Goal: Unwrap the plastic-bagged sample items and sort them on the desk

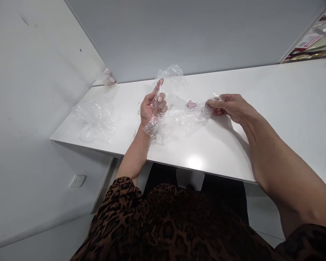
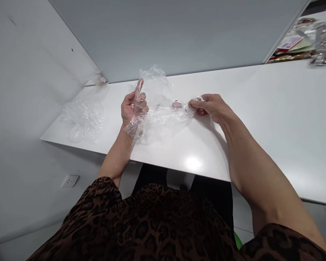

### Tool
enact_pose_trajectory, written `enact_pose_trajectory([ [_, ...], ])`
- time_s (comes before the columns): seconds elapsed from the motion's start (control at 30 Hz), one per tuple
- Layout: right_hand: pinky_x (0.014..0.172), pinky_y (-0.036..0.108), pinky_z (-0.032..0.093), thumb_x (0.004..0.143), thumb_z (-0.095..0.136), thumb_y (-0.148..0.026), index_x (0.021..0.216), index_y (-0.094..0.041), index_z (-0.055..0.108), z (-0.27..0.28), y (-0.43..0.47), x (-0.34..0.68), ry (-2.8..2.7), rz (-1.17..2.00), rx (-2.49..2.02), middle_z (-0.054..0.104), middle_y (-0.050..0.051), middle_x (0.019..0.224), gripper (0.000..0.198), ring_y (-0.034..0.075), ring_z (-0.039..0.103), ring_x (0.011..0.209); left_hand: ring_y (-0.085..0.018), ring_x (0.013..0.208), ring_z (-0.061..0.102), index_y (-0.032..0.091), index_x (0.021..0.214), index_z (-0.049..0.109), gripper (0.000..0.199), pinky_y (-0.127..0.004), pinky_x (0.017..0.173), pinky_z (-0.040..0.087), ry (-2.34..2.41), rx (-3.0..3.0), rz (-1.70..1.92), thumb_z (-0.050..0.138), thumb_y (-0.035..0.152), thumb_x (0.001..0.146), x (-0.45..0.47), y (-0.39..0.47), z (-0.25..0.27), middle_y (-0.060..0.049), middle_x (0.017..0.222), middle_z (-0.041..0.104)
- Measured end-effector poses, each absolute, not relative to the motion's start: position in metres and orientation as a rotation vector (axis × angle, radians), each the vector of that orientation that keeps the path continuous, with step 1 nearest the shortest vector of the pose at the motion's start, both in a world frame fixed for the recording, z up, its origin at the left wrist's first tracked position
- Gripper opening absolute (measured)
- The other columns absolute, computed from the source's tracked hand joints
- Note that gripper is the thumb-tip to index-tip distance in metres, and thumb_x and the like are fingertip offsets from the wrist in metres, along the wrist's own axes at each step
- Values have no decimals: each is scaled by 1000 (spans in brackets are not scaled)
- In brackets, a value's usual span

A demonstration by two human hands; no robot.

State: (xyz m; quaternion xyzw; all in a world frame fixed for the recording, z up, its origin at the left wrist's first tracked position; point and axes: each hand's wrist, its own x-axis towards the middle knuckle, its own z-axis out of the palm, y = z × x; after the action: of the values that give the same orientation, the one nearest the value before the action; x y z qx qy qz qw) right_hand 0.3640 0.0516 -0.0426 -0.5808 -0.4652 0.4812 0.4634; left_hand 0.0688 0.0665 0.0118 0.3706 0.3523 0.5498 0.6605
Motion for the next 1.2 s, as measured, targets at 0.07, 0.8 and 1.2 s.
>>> enact_pose_trajectory([
  [0.07, 83, 47, 59, 79, 89, -36, 85, -22, 65, -46, 56, 369, -1071, 1074, -1529, 67, 6, 87, 28, 18, 57, 73, -7, 41, 32, 31, 146, 66, 45, -22, 42, 32, 774, 836, 1246, 44, 37, 107, 69, 68, 11, 4, 66, 51],
  [0.8, 123, 70, 36, 82, 68, -39, 123, -18, 67, -88, 96, 376, -1360, 457, -1626, 60, 20, 132, 46, 44, 52, 135, -8, 54, 47, 40, 158, 52, 49, -18, 48, 33, 584, 1006, 1364, 29, 38, 115, 133, 63, 107, 1, 65, 42],
  [1.2, 93, 48, 60, 71, 75, -38, 106, -24, 70, -40, 54, 350, -1172, 914, -1078, 73, 8, 107, 37, 27, 69, 102, -4, 49, 41, 33, 151, 60, 48, -16, 49, 31, 688, 1159, 1206, 48, 22, 106, 110, 47, 67, 3, 74, 51],
])
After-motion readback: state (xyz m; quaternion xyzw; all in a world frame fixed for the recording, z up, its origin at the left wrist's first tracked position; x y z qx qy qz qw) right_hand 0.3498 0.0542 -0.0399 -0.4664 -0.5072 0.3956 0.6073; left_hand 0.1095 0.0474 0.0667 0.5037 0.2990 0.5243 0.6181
